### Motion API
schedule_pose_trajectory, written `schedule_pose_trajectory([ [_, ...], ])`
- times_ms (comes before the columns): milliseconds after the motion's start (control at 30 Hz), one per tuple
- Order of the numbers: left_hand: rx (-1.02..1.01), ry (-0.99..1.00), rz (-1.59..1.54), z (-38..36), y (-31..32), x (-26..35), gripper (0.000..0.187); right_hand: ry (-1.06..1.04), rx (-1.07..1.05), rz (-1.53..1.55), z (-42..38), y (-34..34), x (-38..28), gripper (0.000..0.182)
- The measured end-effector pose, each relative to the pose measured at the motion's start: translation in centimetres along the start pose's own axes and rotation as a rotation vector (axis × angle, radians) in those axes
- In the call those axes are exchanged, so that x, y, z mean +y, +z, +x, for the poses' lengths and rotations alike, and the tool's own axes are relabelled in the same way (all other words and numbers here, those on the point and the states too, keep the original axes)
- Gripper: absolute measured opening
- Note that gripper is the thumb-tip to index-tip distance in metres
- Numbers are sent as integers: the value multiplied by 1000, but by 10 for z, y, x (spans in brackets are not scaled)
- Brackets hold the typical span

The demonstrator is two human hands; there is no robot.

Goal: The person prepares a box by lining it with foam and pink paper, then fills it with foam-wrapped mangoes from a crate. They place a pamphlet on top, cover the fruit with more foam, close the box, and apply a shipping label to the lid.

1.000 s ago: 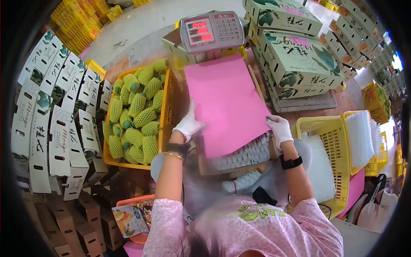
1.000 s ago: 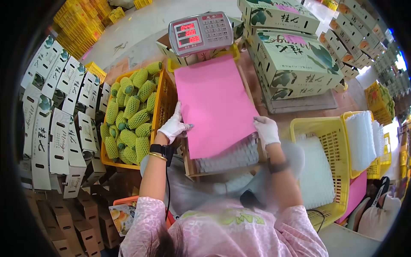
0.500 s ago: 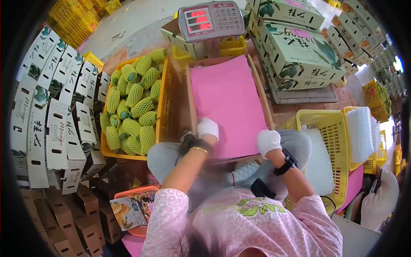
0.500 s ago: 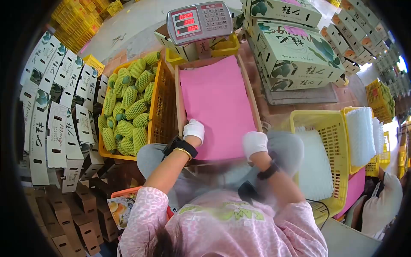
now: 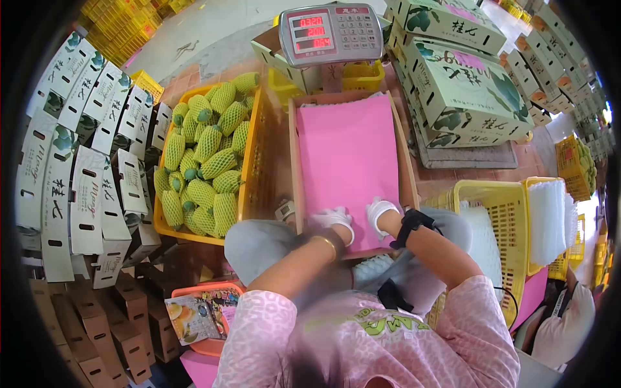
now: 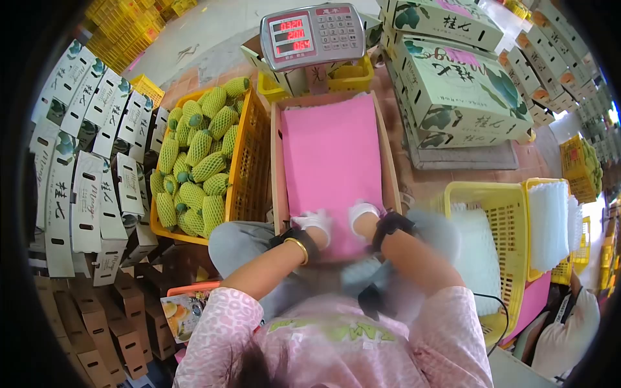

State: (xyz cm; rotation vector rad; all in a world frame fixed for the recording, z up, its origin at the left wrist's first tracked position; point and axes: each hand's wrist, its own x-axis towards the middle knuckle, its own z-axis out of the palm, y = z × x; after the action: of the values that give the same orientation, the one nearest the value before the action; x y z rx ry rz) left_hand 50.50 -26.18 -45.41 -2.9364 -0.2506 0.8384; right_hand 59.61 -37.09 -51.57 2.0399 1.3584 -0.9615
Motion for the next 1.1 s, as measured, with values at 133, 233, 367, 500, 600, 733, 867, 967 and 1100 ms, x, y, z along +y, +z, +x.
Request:
schedule_pose_trajectory([
  [133, -338, 428, -204, 43, -87, -35, 39, 76, -41, 104, -27, -87, 27, 29],
  [233, 29, -65, -341, 114, -101, -43, 38, 310, 383, 302, -19, -148, 56, 32],
  [367, 193, -176, -471, 156, -85, -46, 57, 613, 881, 424, 43, -134, 87, 51],
  [500, 203, -178, -373, 173, -48, -52, 73, 640, 786, 507, 82, -101, 90, 63],
  [600, 223, -173, -475, 178, -39, -52, 75, 654, 846, 502, 92, -87, 87, 68],
  [733, 96, -210, -405, 177, -56, -50, 70, 597, 744, 524, 96, -88, 99, 72],
  [867, -70, -34, -624, 146, -132, -81, 46, 558, 578, 421, 74, -110, 102, 67],
  [967, 490, -48, -889, 64, -151, -151, 35, 459, 742, 352, 25, -134, 86, 47],
  [1100, 363, -384, -913, 0, -81, -264, 55, 168, 1187, 657, -40, -110, 68, 31],
])
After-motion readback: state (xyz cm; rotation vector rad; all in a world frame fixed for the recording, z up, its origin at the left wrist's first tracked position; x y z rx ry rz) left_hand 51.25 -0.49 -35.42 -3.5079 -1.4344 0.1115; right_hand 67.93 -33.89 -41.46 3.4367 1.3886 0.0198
